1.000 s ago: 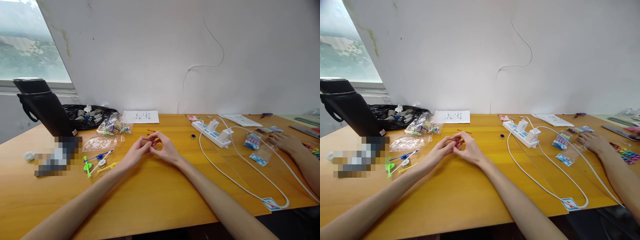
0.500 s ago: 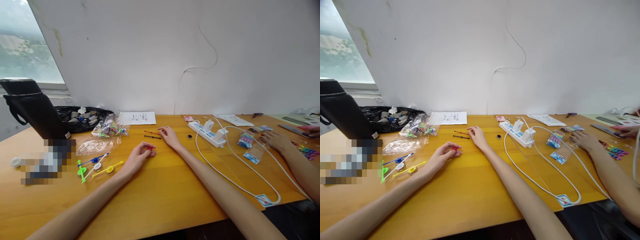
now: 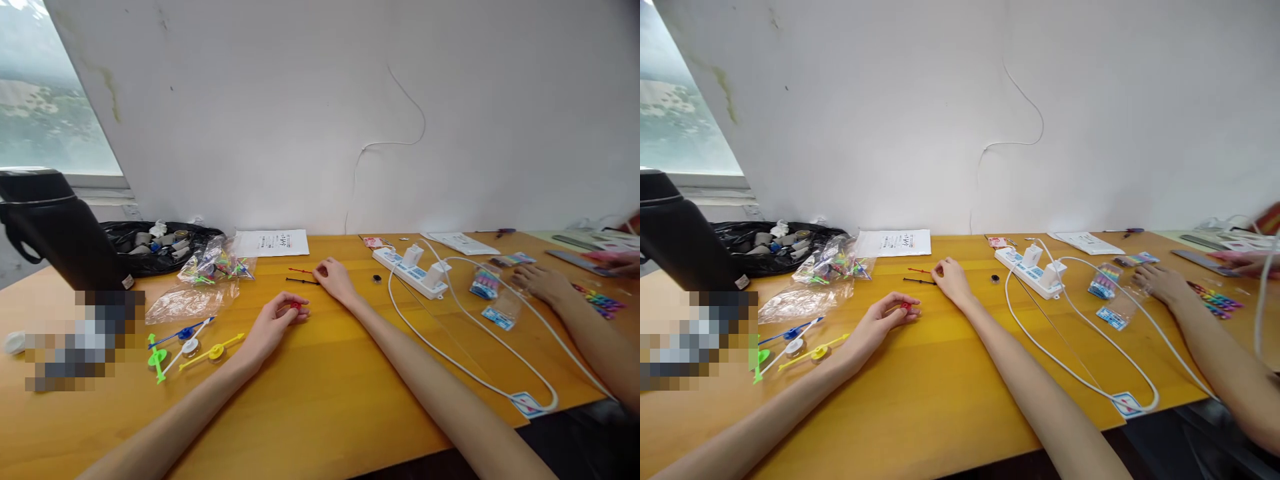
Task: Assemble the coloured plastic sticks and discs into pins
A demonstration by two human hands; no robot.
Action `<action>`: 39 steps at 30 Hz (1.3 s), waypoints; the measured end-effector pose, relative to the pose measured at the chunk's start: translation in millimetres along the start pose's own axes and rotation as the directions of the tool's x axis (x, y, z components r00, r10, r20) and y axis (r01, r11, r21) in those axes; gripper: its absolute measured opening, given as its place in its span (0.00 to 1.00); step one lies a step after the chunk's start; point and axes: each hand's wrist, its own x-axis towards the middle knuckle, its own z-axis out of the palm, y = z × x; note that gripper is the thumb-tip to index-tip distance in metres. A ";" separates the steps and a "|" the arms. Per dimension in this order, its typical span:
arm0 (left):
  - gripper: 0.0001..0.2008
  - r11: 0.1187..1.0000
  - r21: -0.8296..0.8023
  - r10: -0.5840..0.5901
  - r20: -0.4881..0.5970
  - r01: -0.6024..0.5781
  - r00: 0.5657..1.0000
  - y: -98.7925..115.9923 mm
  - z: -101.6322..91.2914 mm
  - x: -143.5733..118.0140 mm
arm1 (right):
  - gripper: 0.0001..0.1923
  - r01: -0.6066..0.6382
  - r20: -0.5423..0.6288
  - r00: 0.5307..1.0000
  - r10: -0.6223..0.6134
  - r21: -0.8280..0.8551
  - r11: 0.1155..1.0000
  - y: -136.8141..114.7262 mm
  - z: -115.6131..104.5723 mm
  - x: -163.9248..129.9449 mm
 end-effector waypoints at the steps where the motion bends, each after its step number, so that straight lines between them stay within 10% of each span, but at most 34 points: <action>1: 0.13 1.000 -0.001 -0.001 -0.001 0.001 1.000 -0.7 -0.3 0.4 | 0.07 0.011 0.013 1.000 -0.011 0.004 1.000 0.0 0.2 -0.4; 22: 0.14 0.986 -0.170 -0.017 -0.083 0.003 0.996 4.0 0.4 2.4 | 0.05 0.054 0.039 0.998 -0.044 -0.298 0.953 -11.8 -2.4 -11.7; 29: 0.16 0.985 -0.175 -0.015 -0.051 0.006 0.999 3.7 -3.2 1.9 | 0.07 -0.091 -0.046 0.993 0.105 0.240 0.966 -1.4 -9.8 -13.7; 33: 0.20 0.982 -0.187 -0.035 -0.053 0.024 0.998 3.6 -4.5 2.3 | 0.15 -0.153 -0.032 0.972 0.232 0.665 0.731 -6.8 -24.6 -35.1; 39: 0.23 0.992 -0.123 0.007 -0.141 -0.025 0.990 6.0 -11.8 6.6 | 0.23 -0.311 0.230 0.946 0.228 0.836 0.451 -40.0 -40.5 -57.8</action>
